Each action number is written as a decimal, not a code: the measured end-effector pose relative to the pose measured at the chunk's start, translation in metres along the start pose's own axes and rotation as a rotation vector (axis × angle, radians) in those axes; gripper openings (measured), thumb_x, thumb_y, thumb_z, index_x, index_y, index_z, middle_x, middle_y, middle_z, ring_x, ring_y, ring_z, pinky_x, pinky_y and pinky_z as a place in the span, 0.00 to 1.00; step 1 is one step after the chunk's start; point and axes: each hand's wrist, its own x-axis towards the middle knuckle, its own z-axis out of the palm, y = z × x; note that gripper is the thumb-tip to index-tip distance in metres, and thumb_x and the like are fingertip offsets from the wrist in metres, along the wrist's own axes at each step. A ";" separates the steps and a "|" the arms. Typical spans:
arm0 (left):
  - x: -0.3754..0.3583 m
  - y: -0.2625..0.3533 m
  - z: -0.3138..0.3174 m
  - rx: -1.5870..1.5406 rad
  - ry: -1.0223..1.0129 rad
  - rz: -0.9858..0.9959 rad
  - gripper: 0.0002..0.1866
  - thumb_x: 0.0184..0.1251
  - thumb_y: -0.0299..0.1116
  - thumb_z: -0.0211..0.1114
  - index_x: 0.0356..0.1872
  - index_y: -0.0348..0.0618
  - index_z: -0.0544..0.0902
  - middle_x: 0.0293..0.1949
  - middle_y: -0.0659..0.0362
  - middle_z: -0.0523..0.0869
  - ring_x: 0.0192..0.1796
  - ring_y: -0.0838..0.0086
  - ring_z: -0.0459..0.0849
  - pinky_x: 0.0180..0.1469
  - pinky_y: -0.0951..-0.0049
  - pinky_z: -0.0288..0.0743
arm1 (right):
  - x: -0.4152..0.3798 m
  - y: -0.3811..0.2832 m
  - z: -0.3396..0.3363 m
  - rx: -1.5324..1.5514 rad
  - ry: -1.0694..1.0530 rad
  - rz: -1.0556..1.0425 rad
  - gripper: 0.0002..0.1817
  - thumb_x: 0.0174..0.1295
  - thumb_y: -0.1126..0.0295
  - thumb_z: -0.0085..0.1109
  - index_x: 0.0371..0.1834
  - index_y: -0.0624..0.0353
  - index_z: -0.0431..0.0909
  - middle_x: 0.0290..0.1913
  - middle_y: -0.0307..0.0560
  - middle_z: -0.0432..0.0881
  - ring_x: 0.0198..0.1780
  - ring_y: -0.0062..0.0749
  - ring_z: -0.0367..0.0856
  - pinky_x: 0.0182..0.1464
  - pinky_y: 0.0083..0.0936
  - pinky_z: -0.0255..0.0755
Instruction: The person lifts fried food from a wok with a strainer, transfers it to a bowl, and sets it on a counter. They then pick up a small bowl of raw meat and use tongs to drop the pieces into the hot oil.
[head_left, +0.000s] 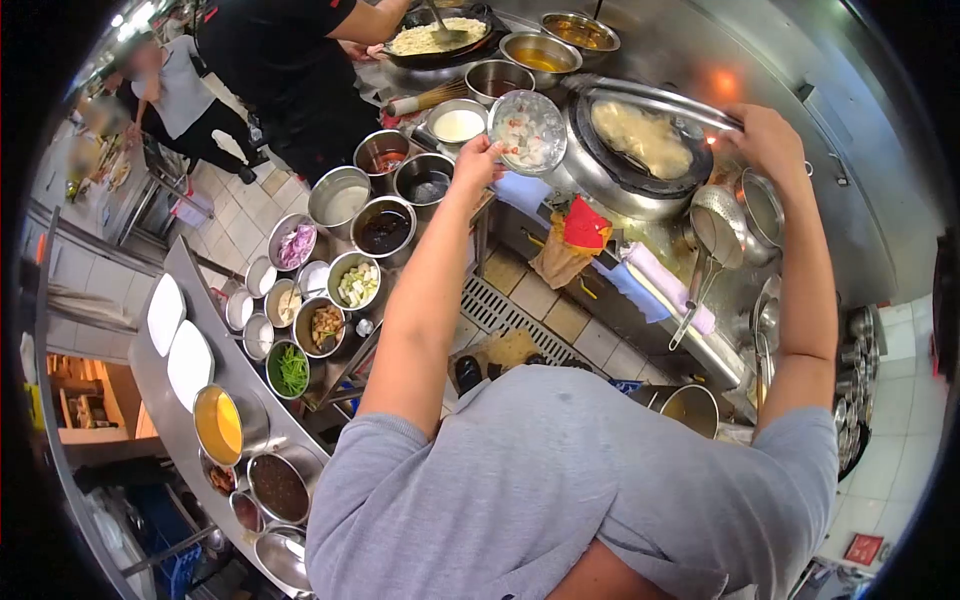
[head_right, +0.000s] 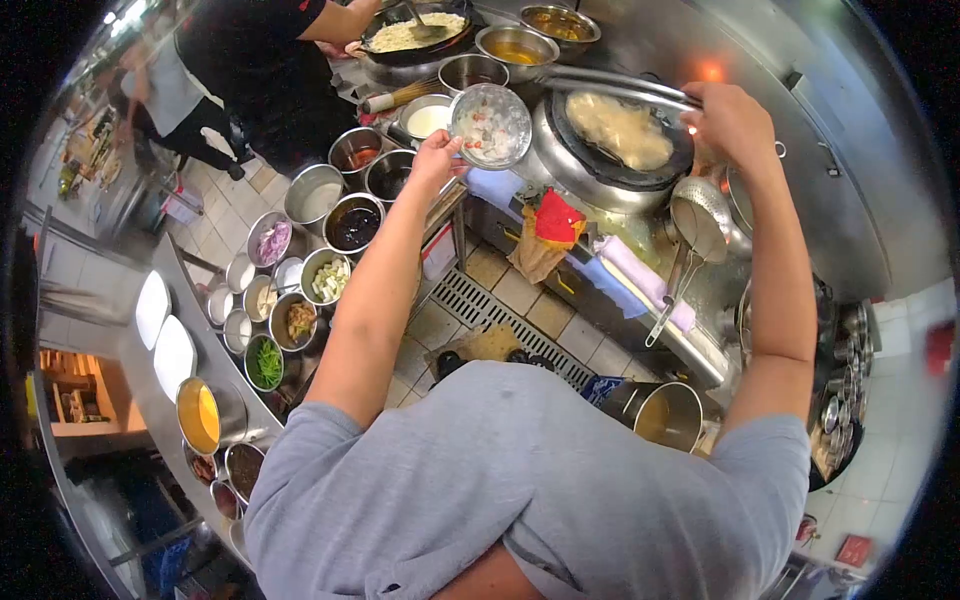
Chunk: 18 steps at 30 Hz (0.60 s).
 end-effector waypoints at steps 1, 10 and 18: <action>-0.001 0.006 -0.002 0.027 -0.044 0.019 0.07 0.64 0.34 0.55 0.28 0.45 0.71 0.27 0.62 0.80 0.25 0.77 0.79 0.23 0.80 0.70 | -0.008 -0.013 -0.006 -0.038 -0.006 -0.093 0.19 0.49 0.61 0.60 0.45 0.49 0.77 0.38 0.49 0.81 0.42 0.45 0.78 0.41 0.38 0.71; 0.011 0.013 0.037 0.105 -0.211 0.044 0.08 0.64 0.34 0.56 0.26 0.48 0.68 0.24 0.64 0.77 0.24 0.77 0.77 0.26 0.77 0.72 | -0.051 -0.038 0.006 -0.268 -0.002 -0.169 0.16 0.48 0.63 0.61 0.42 0.48 0.78 0.32 0.47 0.79 0.36 0.43 0.79 0.36 0.35 0.73; 0.016 -0.011 0.046 -0.169 -0.094 -0.191 0.07 0.62 0.36 0.57 0.29 0.49 0.70 0.33 0.62 0.78 0.32 0.71 0.79 0.34 0.72 0.75 | -0.056 0.039 0.005 0.032 0.027 0.215 0.15 0.48 0.61 0.59 0.42 0.43 0.78 0.37 0.45 0.81 0.41 0.42 0.78 0.42 0.36 0.71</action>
